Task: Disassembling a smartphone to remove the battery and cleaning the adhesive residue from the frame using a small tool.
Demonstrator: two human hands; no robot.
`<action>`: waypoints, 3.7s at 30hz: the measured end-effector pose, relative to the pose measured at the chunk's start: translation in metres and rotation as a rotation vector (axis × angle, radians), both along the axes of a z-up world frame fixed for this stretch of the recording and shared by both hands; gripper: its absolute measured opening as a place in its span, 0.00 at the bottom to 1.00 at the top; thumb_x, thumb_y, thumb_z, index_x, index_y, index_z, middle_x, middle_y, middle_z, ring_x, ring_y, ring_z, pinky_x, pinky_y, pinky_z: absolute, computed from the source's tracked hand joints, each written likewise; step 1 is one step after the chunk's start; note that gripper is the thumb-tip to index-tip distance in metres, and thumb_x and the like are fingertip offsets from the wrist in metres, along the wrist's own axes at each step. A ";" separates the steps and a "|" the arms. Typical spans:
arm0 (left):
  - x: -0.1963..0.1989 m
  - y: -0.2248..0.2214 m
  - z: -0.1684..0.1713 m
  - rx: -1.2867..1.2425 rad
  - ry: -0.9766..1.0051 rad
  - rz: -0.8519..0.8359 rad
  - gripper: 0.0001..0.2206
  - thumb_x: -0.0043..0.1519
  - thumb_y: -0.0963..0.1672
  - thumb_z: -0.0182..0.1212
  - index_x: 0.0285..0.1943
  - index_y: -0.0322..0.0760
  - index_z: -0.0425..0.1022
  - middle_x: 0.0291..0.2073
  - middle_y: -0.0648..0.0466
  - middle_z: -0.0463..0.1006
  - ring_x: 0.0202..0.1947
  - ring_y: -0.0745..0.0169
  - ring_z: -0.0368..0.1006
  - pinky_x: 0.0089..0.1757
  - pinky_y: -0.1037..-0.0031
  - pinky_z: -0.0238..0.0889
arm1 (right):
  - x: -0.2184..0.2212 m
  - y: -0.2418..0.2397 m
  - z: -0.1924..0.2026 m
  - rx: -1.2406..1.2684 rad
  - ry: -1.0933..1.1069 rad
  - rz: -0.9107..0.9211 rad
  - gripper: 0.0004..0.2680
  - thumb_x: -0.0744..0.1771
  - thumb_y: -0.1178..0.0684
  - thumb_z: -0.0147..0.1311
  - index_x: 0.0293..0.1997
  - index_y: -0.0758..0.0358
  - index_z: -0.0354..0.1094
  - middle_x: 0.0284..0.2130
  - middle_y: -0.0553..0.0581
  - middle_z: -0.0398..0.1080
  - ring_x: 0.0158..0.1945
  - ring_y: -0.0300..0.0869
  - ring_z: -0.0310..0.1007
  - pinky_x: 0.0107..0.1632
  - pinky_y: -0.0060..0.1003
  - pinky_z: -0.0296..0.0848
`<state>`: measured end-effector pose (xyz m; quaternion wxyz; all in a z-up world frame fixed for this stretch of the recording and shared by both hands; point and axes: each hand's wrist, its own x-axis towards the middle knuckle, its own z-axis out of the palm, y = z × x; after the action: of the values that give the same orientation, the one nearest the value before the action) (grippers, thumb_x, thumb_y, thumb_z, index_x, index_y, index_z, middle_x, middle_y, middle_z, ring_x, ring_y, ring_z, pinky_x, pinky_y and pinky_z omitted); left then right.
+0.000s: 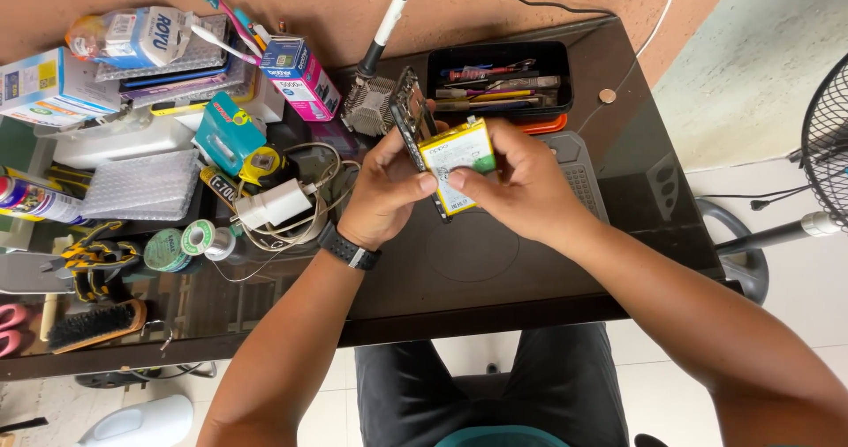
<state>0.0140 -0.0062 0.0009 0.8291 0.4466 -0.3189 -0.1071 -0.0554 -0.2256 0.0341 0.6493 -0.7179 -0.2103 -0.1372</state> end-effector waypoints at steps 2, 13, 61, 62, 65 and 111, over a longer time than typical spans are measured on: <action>0.002 0.000 -0.005 0.011 -0.019 0.032 0.44 0.59 0.40 0.86 0.88 0.32 0.67 0.72 0.38 0.78 0.70 0.47 0.77 0.68 0.56 0.76 | -0.012 0.007 0.019 0.028 0.024 -0.015 0.10 0.72 0.60 0.66 0.60 0.71 0.75 0.39 0.68 0.80 0.43 0.53 0.88 0.36 0.44 0.92; -0.005 -0.013 -0.008 0.069 -0.125 0.273 0.48 0.60 0.38 0.88 0.91 0.35 0.63 0.73 0.45 0.77 0.71 0.56 0.71 0.67 0.57 0.76 | -0.015 0.007 0.012 0.040 -0.041 -0.103 0.07 0.72 0.65 0.63 0.53 0.80 0.74 0.37 0.81 0.79 0.41 0.65 0.89 0.37 0.56 0.92; 0.046 0.093 0.036 -0.424 -0.003 -0.189 0.41 0.74 0.55 0.78 0.91 0.36 0.64 0.68 0.48 0.80 0.68 0.50 0.79 0.66 0.40 0.81 | 0.040 0.036 0.031 -0.545 0.443 -0.118 0.13 0.76 0.56 0.54 0.69 0.57 0.78 0.51 0.63 0.85 0.45 0.50 0.88 0.38 0.43 0.92; 0.044 0.092 0.036 -0.427 0.014 -0.222 0.41 0.74 0.54 0.79 0.92 0.37 0.64 0.68 0.49 0.81 0.67 0.51 0.80 0.67 0.41 0.80 | 0.045 0.042 0.033 -0.564 0.473 -0.113 0.13 0.76 0.56 0.54 0.71 0.58 0.76 0.53 0.63 0.84 0.44 0.50 0.87 0.38 0.43 0.91; 0.042 0.088 0.035 -0.429 0.042 -0.265 0.42 0.73 0.53 0.80 0.92 0.37 0.62 0.67 0.49 0.81 0.66 0.51 0.81 0.68 0.41 0.80 | 0.060 0.053 0.025 -0.602 0.479 -0.099 0.13 0.76 0.55 0.55 0.71 0.57 0.76 0.52 0.63 0.83 0.41 0.49 0.85 0.37 0.42 0.90; 0.022 0.048 0.019 -0.141 0.171 -0.348 0.49 0.58 0.47 0.78 0.88 0.22 0.59 0.64 0.37 0.78 0.64 0.40 0.82 0.62 0.39 0.81 | 0.001 -0.095 0.020 -0.627 0.407 -0.269 0.13 0.75 0.60 0.46 0.59 0.58 0.83 0.51 0.74 0.83 0.59 0.73 0.82 0.62 0.65 0.78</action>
<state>0.0361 0.0421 0.0198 0.8514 0.3149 -0.3263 -0.2637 -0.0544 -0.3209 0.0536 0.4034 -0.9149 -0.0130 -0.0050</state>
